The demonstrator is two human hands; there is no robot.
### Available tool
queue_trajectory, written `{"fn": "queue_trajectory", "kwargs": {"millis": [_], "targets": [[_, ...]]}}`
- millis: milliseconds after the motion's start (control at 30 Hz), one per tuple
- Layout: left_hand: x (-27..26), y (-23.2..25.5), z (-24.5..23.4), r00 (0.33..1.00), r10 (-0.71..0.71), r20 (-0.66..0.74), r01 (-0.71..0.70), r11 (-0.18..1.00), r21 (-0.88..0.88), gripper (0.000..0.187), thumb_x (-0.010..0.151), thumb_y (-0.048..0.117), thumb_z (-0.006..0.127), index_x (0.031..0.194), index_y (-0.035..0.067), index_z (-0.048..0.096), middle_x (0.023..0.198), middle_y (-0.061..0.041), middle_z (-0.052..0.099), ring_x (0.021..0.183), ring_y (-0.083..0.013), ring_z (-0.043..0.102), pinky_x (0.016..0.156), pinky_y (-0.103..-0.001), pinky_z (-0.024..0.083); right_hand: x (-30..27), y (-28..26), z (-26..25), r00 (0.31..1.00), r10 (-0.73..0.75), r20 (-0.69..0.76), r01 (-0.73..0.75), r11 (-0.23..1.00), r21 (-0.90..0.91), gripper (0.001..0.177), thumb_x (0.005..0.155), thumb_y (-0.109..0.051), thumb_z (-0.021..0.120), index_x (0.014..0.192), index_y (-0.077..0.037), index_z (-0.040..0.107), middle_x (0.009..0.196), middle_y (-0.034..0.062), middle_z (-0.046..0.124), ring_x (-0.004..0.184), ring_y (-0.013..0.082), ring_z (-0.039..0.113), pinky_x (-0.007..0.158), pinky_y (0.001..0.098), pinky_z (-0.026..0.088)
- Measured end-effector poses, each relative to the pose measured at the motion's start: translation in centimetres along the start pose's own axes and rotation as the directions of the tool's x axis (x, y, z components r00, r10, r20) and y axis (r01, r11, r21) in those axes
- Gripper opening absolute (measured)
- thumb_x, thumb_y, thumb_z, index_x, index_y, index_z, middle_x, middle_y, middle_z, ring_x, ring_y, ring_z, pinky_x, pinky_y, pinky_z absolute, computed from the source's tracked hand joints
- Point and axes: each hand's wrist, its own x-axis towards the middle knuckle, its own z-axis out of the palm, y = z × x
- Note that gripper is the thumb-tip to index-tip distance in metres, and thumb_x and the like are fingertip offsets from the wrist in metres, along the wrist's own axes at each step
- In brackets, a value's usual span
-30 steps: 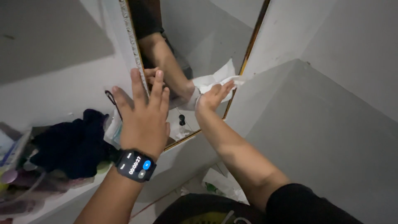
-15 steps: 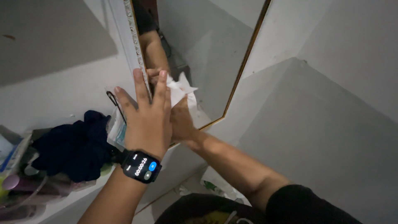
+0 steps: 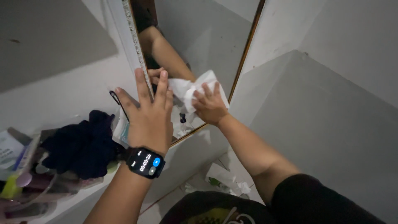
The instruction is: Cleaning a mirror using tissue paper.
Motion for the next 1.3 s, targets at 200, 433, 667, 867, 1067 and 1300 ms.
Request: {"fn": "queue_trajectory", "kwargs": {"millis": [200, 433, 667, 867, 1067, 1300], "targets": [[-0.3, 0.0, 0.6, 0.999, -0.025, -0.022, 0.024, 0.999, -0.032, 0.056, 0.094, 0.025, 0.054, 0.149, 0.019, 0.055, 0.172, -0.004, 0.024, 0.153, -0.0490, 0.012, 0.109, -0.079, 0.022, -0.7, -0.4, 0.5, 0.900, 0.420, -0.113, -0.395, 0.898, 0.194, 0.053, 0.096, -0.031, 0.059, 0.142, -0.005, 0.054, 0.153, 0.0260, 0.042, 0.154, 0.0529, 0.017, 0.124, 0.0699, 0.015], [-0.2, 0.0, 0.6, 0.996, -0.035, -0.077, 0.031, 0.998, -0.046, 0.052, 0.097, 0.029, 0.052, 0.149, 0.019, 0.055, 0.171, -0.006, 0.026, 0.153, -0.0495, 0.013, 0.110, -0.079, 0.023, 0.6, 1.4, 7.3, 0.218, 0.961, -0.172, -0.741, 0.278, 0.612, 0.062, 0.107, -0.024, 0.031, 0.152, 0.016, 0.022, 0.159, 0.0365, 0.027, 0.148, 0.0467, 0.027, 0.126, 0.0462, 0.019], [-0.1, -0.2, 0.9, 0.997, -0.030, -0.071, 0.025, 0.997, -0.070, 0.056, 0.094, 0.031, 0.052, 0.149, 0.020, 0.055, 0.171, -0.005, 0.024, 0.153, -0.0497, 0.014, 0.109, -0.080, 0.023, 7.3, -6.8, -0.9, 0.475, 0.877, -0.071, -0.727, 0.436, 0.531, 0.060, 0.102, -0.030, 0.040, 0.152, 0.004, 0.034, 0.156, 0.0237, 0.038, 0.144, 0.0333, 0.036, 0.119, 0.0563, 0.023], [0.1, -0.3, 0.5, 0.998, -0.043, -0.042, 0.040, 0.996, -0.079, 0.056, 0.092, 0.035, 0.054, 0.146, 0.019, 0.060, 0.170, -0.007, 0.025, 0.153, -0.0486, 0.014, 0.107, -0.081, 0.022, 8.0, -13.8, 0.6, 0.926, 0.373, -0.051, -0.352, 0.907, 0.232, 0.057, 0.104, -0.035, 0.051, 0.152, -0.005, 0.047, 0.155, 0.0139, 0.050, 0.146, 0.0231, 0.042, 0.117, 0.0679, 0.024], [-0.2, -0.5, 0.7, 0.999, -0.027, -0.026, 0.024, 0.993, -0.114, 0.056, 0.090, 0.036, 0.054, 0.143, 0.018, 0.060, 0.170, -0.006, 0.024, 0.151, -0.0499, 0.012, 0.106, -0.081, 0.022, 10.1, -13.3, -6.7, 0.739, 0.410, 0.535, -0.621, 0.722, 0.305, 0.061, 0.103, -0.041, 0.052, 0.153, -0.006, 0.047, 0.150, 0.0211, 0.049, 0.138, 0.0353, 0.047, 0.109, 0.0556, 0.037], [-0.5, -0.4, 0.6, 1.000, -0.008, -0.005, 0.008, 1.000, -0.007, 0.053, 0.094, 0.034, 0.054, 0.145, 0.020, 0.058, 0.172, -0.005, 0.024, 0.153, -0.0509, 0.011, 0.108, -0.080, 0.022, -0.8, -4.8, 5.4, 0.939, -0.336, 0.071, 0.343, 0.926, -0.158, 0.035, 0.106, -0.031, 0.055, 0.138, -0.017, 0.059, 0.166, 0.0089, 0.038, 0.154, 0.0329, 0.025, 0.123, 0.0527, 0.017]]}}
